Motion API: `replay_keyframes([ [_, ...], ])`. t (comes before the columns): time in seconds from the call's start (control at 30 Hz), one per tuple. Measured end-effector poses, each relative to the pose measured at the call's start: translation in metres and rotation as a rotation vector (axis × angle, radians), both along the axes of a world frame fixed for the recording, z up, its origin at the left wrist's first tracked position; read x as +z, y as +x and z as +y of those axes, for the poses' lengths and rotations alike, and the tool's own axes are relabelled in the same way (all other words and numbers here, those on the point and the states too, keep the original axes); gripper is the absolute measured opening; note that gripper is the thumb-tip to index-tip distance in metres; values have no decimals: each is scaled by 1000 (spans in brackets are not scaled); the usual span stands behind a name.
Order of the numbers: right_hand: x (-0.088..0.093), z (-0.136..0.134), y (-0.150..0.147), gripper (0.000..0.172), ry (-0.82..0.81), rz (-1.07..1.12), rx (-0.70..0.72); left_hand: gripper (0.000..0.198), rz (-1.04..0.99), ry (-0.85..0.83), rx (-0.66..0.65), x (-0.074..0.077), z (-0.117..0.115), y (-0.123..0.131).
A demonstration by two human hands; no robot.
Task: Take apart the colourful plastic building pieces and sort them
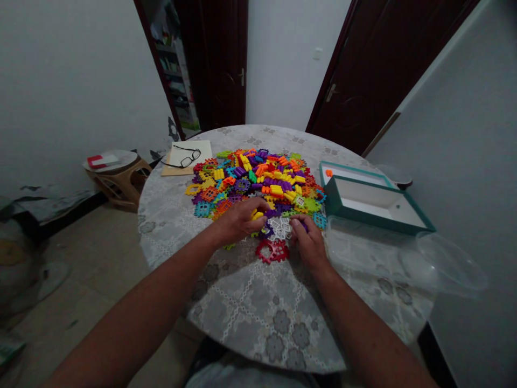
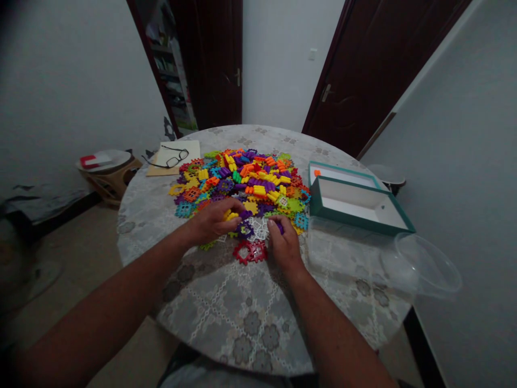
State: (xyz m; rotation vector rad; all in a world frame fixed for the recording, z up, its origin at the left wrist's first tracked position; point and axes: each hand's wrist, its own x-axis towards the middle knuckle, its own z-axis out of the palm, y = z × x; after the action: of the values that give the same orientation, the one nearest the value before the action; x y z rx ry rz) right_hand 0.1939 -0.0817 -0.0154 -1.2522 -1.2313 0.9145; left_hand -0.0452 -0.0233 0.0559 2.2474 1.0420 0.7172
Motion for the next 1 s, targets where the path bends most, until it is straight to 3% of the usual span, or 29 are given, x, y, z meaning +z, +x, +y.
replay_keyframes([
  [0.13, 6, -2, -5, 44, -84, 300, 81, 27, -129, -42, -69, -8, -17, 46],
  [0.3, 4, 2, -1, 46, -114, 224, 25, 36, -206, -73, -90, -29, -24, 76],
  [0.43, 0, 6, 3, 41, -133, 198, -58, 36, -287, -131, 35, -35, -21, 75],
  [0.57, 7, 1, -6, 26, 13, -92, -63, 36, -453, -248, 181, -39, -18, 71],
  [0.67, 11, -7, -19, 29, 185, -333, 12, 37, -558, -361, 167, -46, -20, 74],
  [0.77, 11, -11, -29, 33, 246, -456, 48, 48, -675, -515, 129, -55, -24, 81],
  [0.9, 12, -10, -30, 33, 222, -426, 111, 65, -755, -629, 57, -61, -26, 80],
  [1.0, 23, -11, -24, 24, -54, -119, 204, 61, -659, -450, 60, -57, -24, 66],
])
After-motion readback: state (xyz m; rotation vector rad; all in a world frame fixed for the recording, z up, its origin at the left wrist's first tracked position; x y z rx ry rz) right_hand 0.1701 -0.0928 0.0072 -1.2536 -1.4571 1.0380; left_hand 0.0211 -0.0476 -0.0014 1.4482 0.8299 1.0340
